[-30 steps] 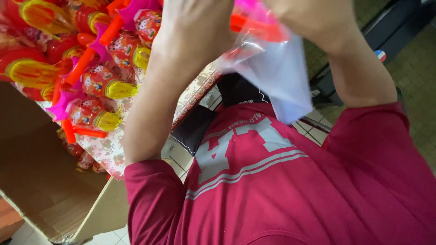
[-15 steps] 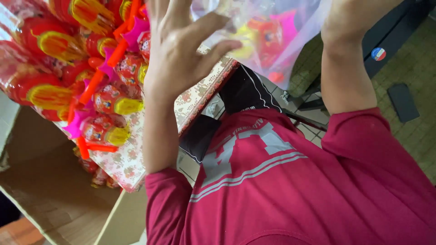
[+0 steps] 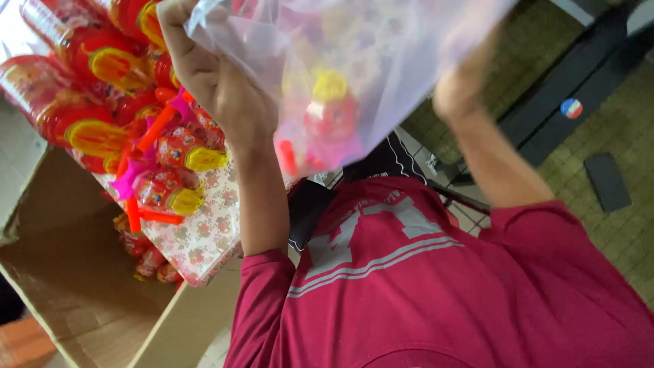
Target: Assembling decorative lanterns by fitting parts together, inserting batteries, and packaging them into plastic bags.
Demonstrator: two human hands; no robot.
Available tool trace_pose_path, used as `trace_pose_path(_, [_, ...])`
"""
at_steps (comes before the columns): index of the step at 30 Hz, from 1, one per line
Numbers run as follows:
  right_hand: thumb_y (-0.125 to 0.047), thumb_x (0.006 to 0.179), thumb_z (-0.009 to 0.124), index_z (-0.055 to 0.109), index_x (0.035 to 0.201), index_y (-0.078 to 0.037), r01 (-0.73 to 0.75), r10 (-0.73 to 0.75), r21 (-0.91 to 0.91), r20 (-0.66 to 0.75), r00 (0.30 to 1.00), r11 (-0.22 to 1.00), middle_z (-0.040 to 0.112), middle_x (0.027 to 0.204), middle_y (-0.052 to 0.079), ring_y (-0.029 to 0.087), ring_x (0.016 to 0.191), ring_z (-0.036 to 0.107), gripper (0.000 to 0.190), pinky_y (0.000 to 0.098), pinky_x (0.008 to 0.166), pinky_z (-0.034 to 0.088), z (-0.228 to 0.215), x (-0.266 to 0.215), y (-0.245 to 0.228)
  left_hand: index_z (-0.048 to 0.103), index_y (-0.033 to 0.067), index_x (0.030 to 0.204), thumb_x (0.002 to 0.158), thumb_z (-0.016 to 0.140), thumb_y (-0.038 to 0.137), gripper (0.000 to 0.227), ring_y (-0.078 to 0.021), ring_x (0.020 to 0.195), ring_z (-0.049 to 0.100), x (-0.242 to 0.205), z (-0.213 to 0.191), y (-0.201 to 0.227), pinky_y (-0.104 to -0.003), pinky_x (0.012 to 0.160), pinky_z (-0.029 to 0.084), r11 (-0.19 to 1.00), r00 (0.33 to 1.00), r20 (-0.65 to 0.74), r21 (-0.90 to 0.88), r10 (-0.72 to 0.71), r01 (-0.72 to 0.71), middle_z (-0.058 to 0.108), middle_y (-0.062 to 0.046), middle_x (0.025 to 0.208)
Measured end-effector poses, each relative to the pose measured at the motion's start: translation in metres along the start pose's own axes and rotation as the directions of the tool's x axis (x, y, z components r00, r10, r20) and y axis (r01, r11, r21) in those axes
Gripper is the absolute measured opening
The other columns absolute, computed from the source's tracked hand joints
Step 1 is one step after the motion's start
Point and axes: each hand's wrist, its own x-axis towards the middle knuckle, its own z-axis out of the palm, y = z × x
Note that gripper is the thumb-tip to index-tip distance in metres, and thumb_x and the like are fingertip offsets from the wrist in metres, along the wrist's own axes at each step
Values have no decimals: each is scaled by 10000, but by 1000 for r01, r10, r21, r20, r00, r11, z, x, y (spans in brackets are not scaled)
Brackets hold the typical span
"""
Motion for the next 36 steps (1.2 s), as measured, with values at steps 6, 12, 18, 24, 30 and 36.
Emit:
trace_pose_path(6, [-55,979,462,753,1127,-27,-344,351,-91,391,851,935,541,1013,8,146,963,483,327,354,862,279,120,48,-132,566,142,1307,1061,518,-122,364,-172,890,531,-36,-59,-12,-332,729,429,962,955,-203,-211,-218,175,600,-39,1131])
trace_pose_path(12, [-10,934,684,734,861,11,-698,651,39,328,685,715,701,846,40,141,784,656,91,326,699,551,156,75,-147,450,170,1602,1098,562,96,521,-283,1364,591,-62,-100,13,-458,1215,456,961,944,-221,-182,-245,206,579,-92,1539])
trace_pose_path(18, [-97,1086,644,297,629,-131,-610,588,25,240,772,792,266,576,-38,84,568,216,575,337,547,171,166,101,-152,243,133,1621,894,391,228,749,-262,1201,579,-123,-77,40,-390,907,569,742,835,55,493,-547,454,478,-176,1499])
trace_pose_path(24, [-98,998,683,757,909,21,-607,536,152,339,773,780,721,783,136,285,695,745,166,380,609,634,158,115,-148,668,80,790,854,895,178,255,-119,674,531,-120,-82,27,-276,544,446,549,861,-127,723,-493,420,604,-30,762])
trace_pose_path(30, [246,852,529,594,1184,185,498,-82,-530,624,777,687,613,1112,273,448,1050,631,345,537,1024,548,7,58,0,582,49,700,948,773,292,397,-103,642,419,-90,-87,55,-274,570,288,739,914,-177,541,-365,400,491,-16,686])
trace_pose_path(36, [-320,1153,464,457,1400,-154,320,259,-898,400,879,303,507,1227,48,183,1075,472,298,339,903,392,73,117,-45,629,105,837,983,658,118,150,-83,618,468,-73,-82,64,-246,559,361,705,746,-288,249,-600,664,529,47,690])
